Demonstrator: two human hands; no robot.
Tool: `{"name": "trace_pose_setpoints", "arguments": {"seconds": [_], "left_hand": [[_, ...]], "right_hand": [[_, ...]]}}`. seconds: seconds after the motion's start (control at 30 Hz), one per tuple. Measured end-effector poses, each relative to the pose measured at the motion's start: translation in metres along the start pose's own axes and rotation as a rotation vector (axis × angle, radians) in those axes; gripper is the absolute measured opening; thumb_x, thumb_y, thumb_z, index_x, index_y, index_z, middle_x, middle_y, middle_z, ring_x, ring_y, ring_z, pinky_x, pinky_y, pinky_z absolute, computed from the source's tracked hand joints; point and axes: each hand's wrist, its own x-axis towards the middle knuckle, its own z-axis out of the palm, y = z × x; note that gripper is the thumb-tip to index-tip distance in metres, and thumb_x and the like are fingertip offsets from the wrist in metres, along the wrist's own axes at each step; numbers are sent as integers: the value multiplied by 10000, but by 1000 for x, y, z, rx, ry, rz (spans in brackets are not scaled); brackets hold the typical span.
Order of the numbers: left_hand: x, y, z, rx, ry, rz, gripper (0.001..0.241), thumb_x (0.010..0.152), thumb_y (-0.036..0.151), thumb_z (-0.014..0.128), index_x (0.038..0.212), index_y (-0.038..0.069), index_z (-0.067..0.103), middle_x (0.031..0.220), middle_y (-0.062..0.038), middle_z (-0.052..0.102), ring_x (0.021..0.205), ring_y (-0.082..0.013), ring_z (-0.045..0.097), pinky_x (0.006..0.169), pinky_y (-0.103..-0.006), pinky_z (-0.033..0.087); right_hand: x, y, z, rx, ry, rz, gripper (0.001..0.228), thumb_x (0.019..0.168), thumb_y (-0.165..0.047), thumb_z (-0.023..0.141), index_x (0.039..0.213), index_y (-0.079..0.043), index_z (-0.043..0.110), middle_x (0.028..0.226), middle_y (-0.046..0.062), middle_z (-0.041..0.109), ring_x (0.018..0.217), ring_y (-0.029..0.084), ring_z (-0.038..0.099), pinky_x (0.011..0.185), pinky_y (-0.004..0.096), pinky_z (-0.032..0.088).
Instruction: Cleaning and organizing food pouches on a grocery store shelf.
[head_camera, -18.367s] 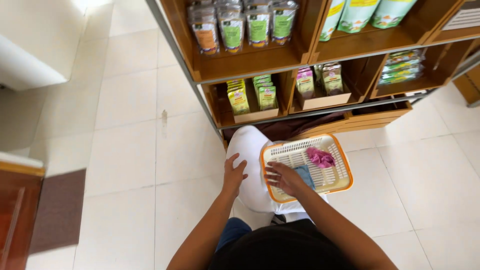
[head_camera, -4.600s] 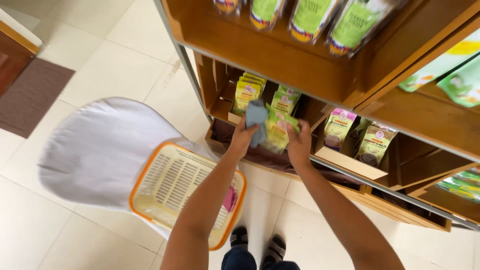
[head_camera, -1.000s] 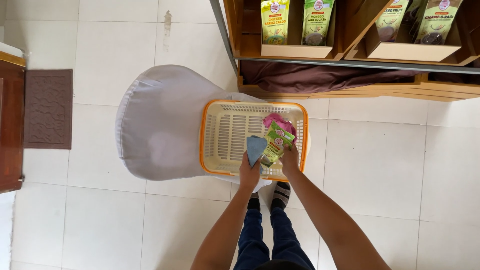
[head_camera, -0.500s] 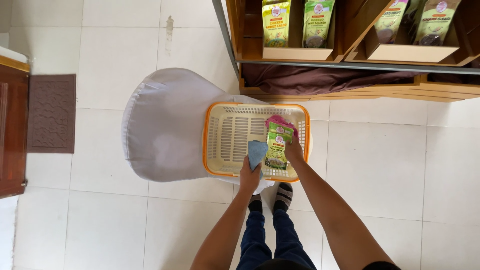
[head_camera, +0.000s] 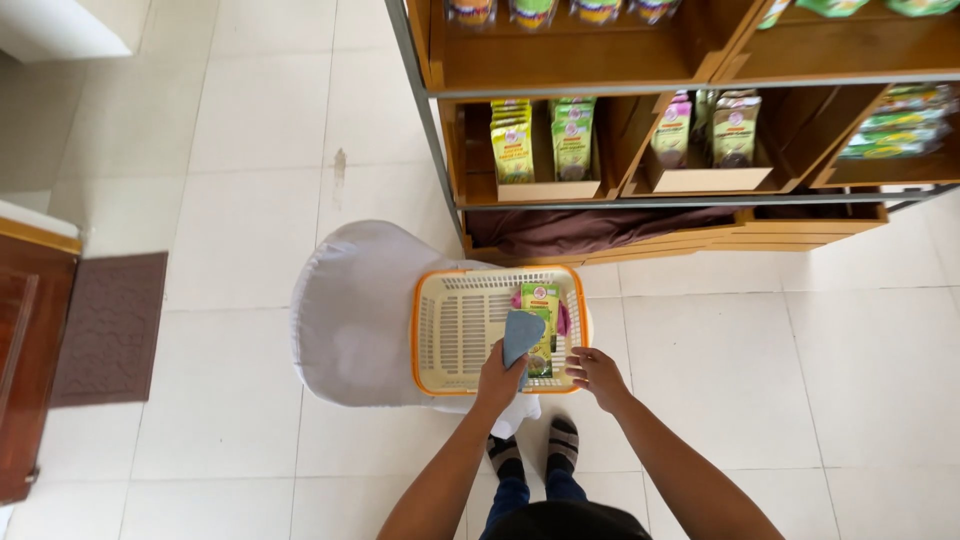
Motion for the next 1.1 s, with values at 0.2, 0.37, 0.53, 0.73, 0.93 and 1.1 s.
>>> {"name": "trace_pose_setpoints", "arguments": {"seconds": [0.2,0.37,0.53,0.73,0.93,1.1], "left_hand": [[-5,60,-25,-46,-72,-9,466,915,332,687,1281,58,601,972,-137,730,819,-252,711,736,-399,563],[-14,92,-34,-158,-113,66,557,914,398,706,1332,49,584,1103,-106,718,961,-197,689,834,-350,551],[-24,104,-21,-229,-131,55,552,966,445,656,1325,28,614,1134,-106,711,1013,-191,662,880,-335,531],[-28,111,20,-286,-121,80,481,922,297,669,1317,33,594,1152,-104,702,1011,-206,664,894,-340,528],[-25,96,112,-144,122,143,404,988,237,628,1314,-2,610,1199,-189,694,1064,-287,675,935,-381,522],[-54,130,163,-312,349,125,718,939,69,525,1586,249,268,1389,-159,507,1042,-209,599,866,-364,505]], "right_hand": [[-51,-18,-30,-6,46,-73,330,1064,-193,456,1347,-103,600,1213,75,686,1034,209,663,866,375,541],[-107,-65,-50,-46,81,-150,334,1060,-194,466,1352,-93,591,1237,85,692,1067,219,673,905,392,544],[-133,-85,-75,-38,104,-157,352,1056,-158,462,1381,-84,574,1280,100,678,1100,236,668,946,412,546],[-117,-90,-116,-39,22,-114,368,1045,-189,487,1392,-101,567,1288,91,668,1135,255,666,957,430,546],[-107,-111,-182,-107,-108,-136,371,1039,-156,517,1401,-81,543,1311,106,658,1155,281,650,977,444,531],[-106,-129,-237,-140,-170,-93,411,1028,-196,519,1414,-57,538,1354,120,633,1203,282,637,1007,440,543]]}}
